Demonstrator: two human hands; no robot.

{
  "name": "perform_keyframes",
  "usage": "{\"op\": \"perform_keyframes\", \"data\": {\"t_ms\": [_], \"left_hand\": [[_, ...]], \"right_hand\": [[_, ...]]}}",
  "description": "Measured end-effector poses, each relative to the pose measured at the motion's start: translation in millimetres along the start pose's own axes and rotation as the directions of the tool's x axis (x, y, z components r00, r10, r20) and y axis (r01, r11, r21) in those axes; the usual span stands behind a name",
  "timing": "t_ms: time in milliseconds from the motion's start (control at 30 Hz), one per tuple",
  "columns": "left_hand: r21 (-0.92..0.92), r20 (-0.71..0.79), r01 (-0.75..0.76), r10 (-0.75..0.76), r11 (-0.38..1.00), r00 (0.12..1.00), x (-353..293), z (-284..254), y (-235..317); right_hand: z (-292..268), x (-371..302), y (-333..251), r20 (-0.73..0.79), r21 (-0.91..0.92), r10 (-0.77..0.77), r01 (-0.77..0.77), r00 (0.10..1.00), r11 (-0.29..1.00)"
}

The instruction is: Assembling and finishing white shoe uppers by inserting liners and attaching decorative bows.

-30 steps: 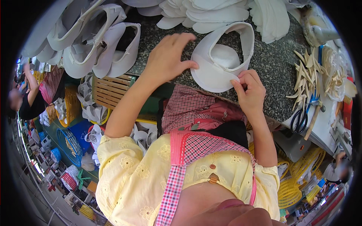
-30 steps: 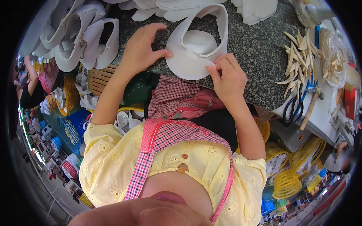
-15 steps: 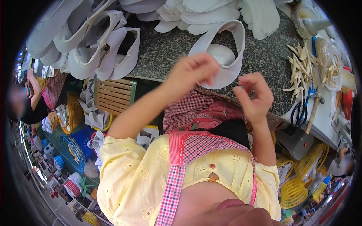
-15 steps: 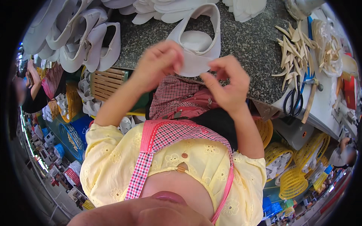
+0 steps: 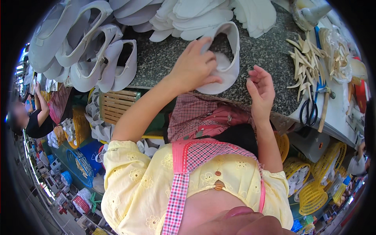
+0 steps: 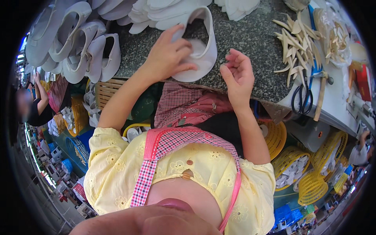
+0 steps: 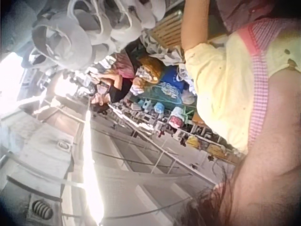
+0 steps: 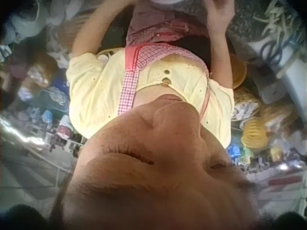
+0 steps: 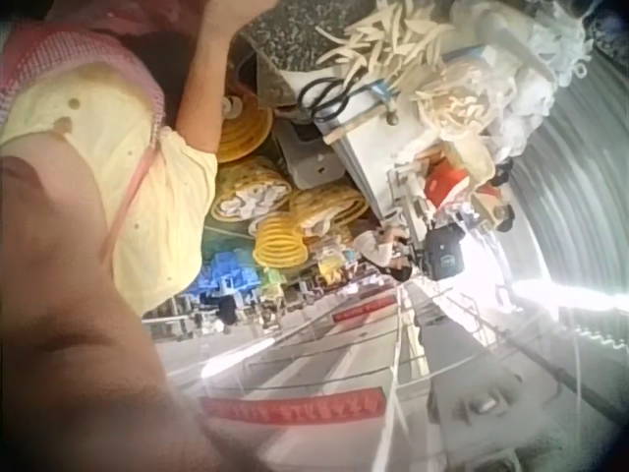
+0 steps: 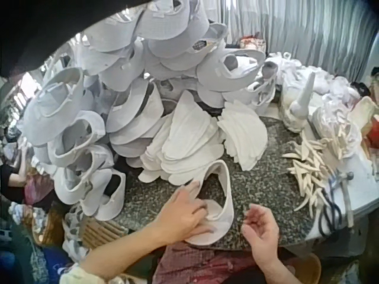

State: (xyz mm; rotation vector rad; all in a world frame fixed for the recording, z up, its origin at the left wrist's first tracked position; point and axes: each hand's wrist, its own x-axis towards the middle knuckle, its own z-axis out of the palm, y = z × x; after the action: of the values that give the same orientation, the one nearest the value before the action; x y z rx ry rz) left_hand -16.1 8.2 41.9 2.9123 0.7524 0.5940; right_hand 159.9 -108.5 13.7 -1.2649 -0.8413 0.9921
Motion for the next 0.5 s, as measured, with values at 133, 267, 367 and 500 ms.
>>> {"op": "perform_keyframes", "data": {"t_ms": [133,267,367,500], "left_hand": [[0.035,-0.086,-0.050,0.053,0.998,0.995,-2,-9,29],[0.136,-0.099,-0.066,0.080,0.988,0.992,-3,-10,49],[0.134,-0.096,-0.042,0.055,0.990,0.994,-1,-25,55],[0.163,-0.463,-0.043,0.115,0.986,0.879,-4,-60,47]], "right_hand": [[-1,8,0,0.239,0.332,0.034,-0.115,0.970,0.936],[0,15,-14,0.243,0.179,-0.032,-0.012,0.969,0.984],[1,16,-24,0.117,-0.247,-0.377,0.395,0.919,0.885],[-13,19,-38,0.303,0.327,-0.407,0.307,0.862,0.894]]}}
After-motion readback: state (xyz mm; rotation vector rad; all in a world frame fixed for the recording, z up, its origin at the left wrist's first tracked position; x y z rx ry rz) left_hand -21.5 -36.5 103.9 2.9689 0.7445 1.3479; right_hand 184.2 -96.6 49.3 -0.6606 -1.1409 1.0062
